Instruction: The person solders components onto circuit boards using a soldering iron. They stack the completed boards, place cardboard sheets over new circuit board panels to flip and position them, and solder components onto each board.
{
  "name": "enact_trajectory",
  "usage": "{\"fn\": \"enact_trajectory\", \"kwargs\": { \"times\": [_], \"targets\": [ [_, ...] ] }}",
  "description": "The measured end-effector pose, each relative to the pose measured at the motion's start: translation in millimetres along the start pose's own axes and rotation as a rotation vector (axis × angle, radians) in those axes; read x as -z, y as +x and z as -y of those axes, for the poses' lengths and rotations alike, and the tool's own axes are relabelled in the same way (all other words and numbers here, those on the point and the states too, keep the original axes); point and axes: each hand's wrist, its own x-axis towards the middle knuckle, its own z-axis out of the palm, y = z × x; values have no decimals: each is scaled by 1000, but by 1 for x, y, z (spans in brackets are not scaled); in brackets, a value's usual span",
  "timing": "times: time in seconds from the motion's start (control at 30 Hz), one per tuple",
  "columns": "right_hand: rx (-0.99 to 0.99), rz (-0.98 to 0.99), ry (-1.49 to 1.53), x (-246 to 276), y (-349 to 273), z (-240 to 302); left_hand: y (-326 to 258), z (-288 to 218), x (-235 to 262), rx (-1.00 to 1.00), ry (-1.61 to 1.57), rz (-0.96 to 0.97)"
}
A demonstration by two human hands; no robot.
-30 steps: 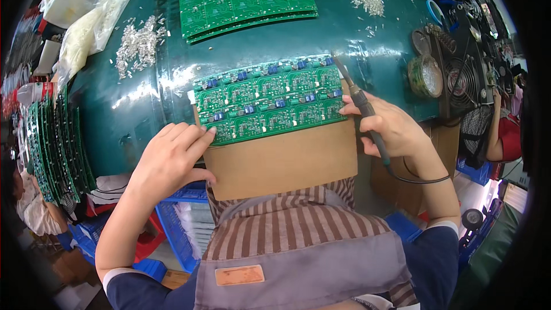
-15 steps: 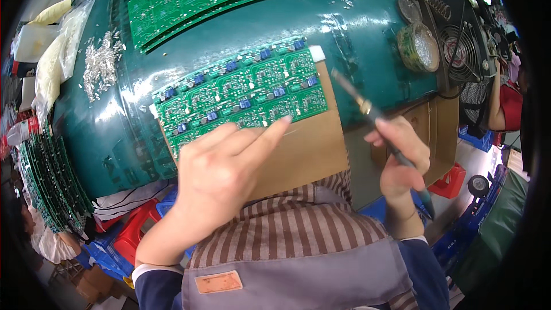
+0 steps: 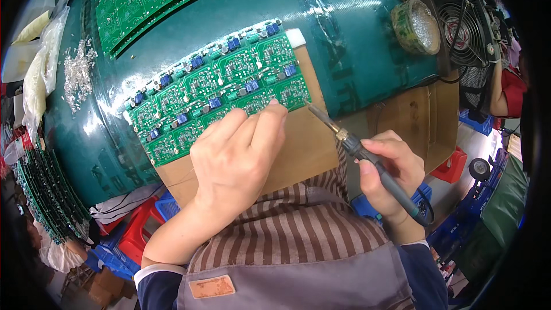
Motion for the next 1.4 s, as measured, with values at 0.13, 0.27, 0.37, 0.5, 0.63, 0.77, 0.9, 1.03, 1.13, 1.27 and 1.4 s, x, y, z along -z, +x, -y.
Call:
{"fn": "enact_trajectory", "kwargs": {
  "times": [0.13, 0.27, 0.37, 0.5, 0.63, 0.77, 0.9, 1.03, 1.13, 1.27, 1.4],
  "targets": [
    [33, 12, -8, 0, 3, -5, -1, 0, -4, -22, 15, -25],
    [9, -11, 18, -4, 3, -6, 0, 1, -5, -43, 8, -21],
    [52, -8, -10, -4, 4, -6, 0, 0, -5, -41, 1, -5],
    [119, 31, -80, -2, 6, -1, -2, -1, -8, -21, -28, -36],
    [147, -83, -33, -4, 2, -3, 1, -8, 1, 83, -62, 15],
    [219, -71, -33, -10, 5, 3, -3, -9, 11, 155, -179, 19],
    [224, -50, 7, -24, 5, 7, -15, -4, 28, 207, -72, 19],
    [256, -40, -3, -35, 8, 5, -27, 1, 26, 235, -22, 49],
    [249, -19, -16, -38, 11, 6, -27, 3, 20, 168, 12, -9],
    [259, -10, -20, -40, 12, 6, -26, 2, 21, 160, 70, 5],
    [306, -3, -37, -38, 13, 6, -25, 2, 19, 142, 90, 21]
  ]
}}
